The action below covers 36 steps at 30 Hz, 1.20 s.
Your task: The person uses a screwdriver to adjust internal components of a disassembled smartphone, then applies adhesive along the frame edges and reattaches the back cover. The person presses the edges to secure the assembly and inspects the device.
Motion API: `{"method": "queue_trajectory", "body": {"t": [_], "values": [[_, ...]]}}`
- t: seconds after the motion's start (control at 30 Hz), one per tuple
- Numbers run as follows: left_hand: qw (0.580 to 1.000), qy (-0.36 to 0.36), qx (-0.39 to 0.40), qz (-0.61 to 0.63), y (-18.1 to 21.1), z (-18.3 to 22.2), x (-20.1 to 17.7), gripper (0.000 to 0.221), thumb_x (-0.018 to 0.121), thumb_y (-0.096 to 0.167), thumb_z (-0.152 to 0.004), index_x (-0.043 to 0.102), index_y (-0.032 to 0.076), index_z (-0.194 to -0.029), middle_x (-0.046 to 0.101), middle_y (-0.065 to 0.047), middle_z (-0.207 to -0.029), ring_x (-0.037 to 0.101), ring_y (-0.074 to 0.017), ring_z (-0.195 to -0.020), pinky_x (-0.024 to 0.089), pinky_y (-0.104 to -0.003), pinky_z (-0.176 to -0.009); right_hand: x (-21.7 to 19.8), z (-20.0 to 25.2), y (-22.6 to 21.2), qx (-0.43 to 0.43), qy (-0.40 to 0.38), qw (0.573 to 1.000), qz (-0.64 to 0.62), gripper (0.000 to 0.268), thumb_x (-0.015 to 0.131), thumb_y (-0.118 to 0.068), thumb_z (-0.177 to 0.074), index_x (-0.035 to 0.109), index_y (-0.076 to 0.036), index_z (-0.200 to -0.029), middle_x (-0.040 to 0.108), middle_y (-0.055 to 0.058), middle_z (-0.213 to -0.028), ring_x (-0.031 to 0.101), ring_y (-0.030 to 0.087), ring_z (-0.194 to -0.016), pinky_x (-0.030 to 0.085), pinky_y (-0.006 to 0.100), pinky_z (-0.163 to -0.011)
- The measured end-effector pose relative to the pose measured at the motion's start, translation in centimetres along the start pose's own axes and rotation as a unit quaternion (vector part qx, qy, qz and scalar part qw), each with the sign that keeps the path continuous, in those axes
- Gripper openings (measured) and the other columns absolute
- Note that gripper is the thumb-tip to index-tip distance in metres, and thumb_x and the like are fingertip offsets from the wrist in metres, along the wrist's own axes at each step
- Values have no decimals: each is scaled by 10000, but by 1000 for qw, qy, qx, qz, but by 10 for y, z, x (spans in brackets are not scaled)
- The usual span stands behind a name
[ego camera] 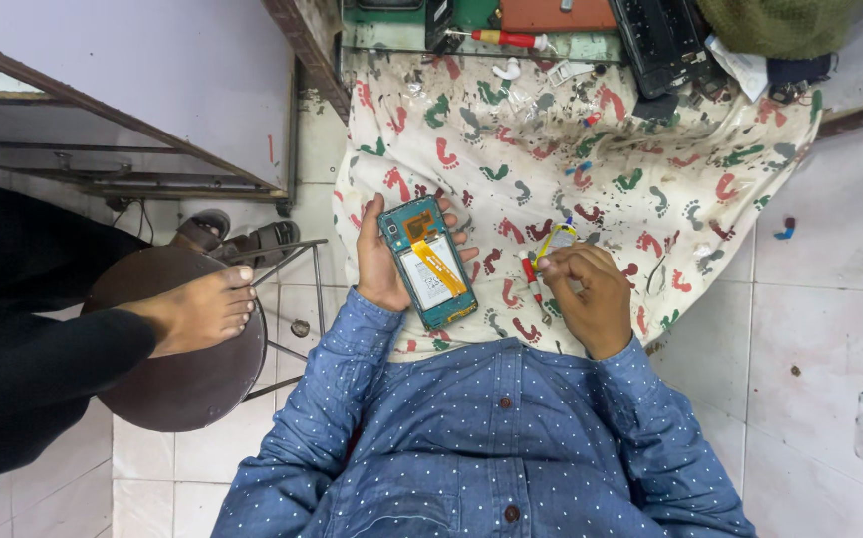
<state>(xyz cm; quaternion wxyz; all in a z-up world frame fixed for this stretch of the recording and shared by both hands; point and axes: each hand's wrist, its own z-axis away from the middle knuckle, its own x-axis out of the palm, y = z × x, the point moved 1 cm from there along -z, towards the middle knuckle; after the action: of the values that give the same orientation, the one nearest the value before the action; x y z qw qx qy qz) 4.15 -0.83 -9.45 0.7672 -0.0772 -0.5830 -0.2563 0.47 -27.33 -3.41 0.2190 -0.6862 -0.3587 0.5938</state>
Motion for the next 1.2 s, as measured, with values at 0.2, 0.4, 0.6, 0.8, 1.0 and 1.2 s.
{"method": "queue_trajectory", "body": {"t": [0.2, 0.4, 0.6, 0.8, 1.0, 1.2], "values": [[999, -14, -16, -42, 3, -8, -25, 892, 343, 717, -990, 551, -49, -1396, 670, -223, -1144, 684, -407, -1044, 476, -686, -1048, -2, -9, -2, 81, 6, 996, -27, 122, 706, -149, -984, 719, -30, -1008, 751, 82, -1067, 709, 250, -948, 549, 324, -773], [999, -17, -25, -28, 5, -7, -26, 916, 335, 719, -998, 536, -66, -1424, 673, -241, -1163, 697, -416, -1027, 467, -687, -1063, -24, -45, 9, -46, 66, 996, 47, 150, 712, -131, -1005, 708, -36, -1121, 714, 127, -1211, 671, 309, -1137, 516, 397, -991], [998, -63, -28, -10, 6, -4, -23, 910, 318, 726, -1012, 522, -61, -1421, 670, -235, -1177, 692, -420, -1047, 456, -694, -1057, -51, -114, 44, -100, 118, 974, 167, 320, 734, -132, -1054, 655, -50, -1352, 507, 226, -1484, 446, 415, -1389, 380, 532, -1183], [997, -65, -37, -1, 5, -3, -23, 923, 306, 739, -1006, 524, -62, -1410, 673, -231, -1183, 683, -420, -1047, 439, -700, -1069, -52, -150, 76, -142, 132, 956, 222, 433, 728, -99, -984, 647, -63, -1407, 448, 273, -1504, 411, 432, -1396, 366, 530, -1207], [996, -81, -40, 1, 5, -5, -27, 935, 291, 747, -1008, 522, -63, -1411, 675, -231, -1187, 680, -419, -1059, 436, -698, -1069, -53, -162, 87, -132, 146, 948, 249, 447, 782, -213, -939, 689, -78, -1355, 511, 198, -1374, 460, 379, -1269, 401, 494, -1129], [996, -82, -42, 4, 5, -4, -26, 930, 280, 740, -1027, 515, -68, -1423, 673, -235, -1195, 677, -421, -1068, 427, -704, -1088, -54, -182, 72, -146, 163, 943, 252, 450, 816, -266, -898, 704, -81, -1292, 513, 164, -1245, 470, 358, -1193, 394, 490, -1027]]}}
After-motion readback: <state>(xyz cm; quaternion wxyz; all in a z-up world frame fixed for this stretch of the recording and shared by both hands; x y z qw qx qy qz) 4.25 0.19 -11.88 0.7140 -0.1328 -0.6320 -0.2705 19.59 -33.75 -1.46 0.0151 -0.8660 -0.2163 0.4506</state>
